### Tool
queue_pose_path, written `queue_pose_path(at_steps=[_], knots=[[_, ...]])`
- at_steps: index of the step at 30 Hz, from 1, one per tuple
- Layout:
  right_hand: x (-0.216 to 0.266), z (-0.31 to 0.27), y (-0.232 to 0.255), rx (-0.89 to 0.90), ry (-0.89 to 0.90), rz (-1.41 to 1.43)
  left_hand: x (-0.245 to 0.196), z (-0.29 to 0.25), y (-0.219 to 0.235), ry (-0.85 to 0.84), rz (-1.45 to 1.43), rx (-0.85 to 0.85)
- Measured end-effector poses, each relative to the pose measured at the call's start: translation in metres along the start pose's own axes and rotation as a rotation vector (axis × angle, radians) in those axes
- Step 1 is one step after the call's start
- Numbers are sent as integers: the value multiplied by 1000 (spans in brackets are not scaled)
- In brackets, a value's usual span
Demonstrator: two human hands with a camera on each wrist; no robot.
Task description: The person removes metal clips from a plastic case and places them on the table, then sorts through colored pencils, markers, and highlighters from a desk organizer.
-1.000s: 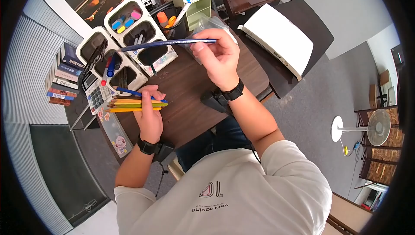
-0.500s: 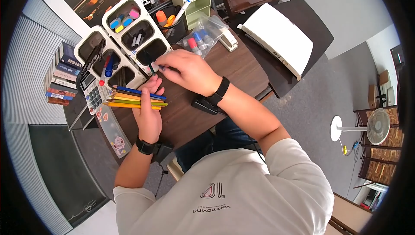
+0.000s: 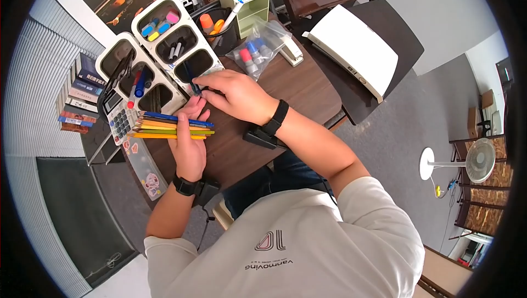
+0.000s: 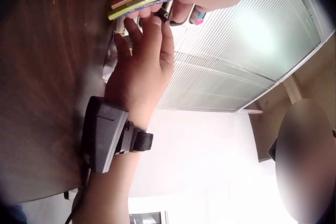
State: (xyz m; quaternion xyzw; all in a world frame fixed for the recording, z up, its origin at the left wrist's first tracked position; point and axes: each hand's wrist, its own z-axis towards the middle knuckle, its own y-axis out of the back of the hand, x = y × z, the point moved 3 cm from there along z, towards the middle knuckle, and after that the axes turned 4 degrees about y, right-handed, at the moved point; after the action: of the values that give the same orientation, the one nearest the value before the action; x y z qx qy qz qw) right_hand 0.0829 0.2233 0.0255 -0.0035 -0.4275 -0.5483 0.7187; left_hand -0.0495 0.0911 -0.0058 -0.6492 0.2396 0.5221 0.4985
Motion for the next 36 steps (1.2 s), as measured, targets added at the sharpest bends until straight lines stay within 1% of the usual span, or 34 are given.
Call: queue_pose_path(at_steps=[6,10,13,15,19,25,26,31,33,34,36], knots=[[2,-2,-3,40,-55,96,0,1,2,-28,-16,-10],[2,-2,-1,28,-64,86,2,1,4,-29,18,-36],[2,0,1,9,-28,59,1,1,3,-16,18,-45],[4,1,-1,26,29,73,1,1,1,5,7,-48],[2,0,-3,29,80,58,0,-1,-2,-11,3,-21],[4,1,0,60,30,104,0,-1,0,-20,19,19],[4,1,0,53,25,109,0,0,0,-23,48,37],[4,-1,-1,44,5,123,0,0,-4,-7,22,50],[2,0,0,-8,12,78,0,0,-5,-7,-4,53],[3,0,1,-9,15,78,1,0,-3,-9,31,34],[7,1,9,-94,76,120,3,-1,1,-16,67,14]])
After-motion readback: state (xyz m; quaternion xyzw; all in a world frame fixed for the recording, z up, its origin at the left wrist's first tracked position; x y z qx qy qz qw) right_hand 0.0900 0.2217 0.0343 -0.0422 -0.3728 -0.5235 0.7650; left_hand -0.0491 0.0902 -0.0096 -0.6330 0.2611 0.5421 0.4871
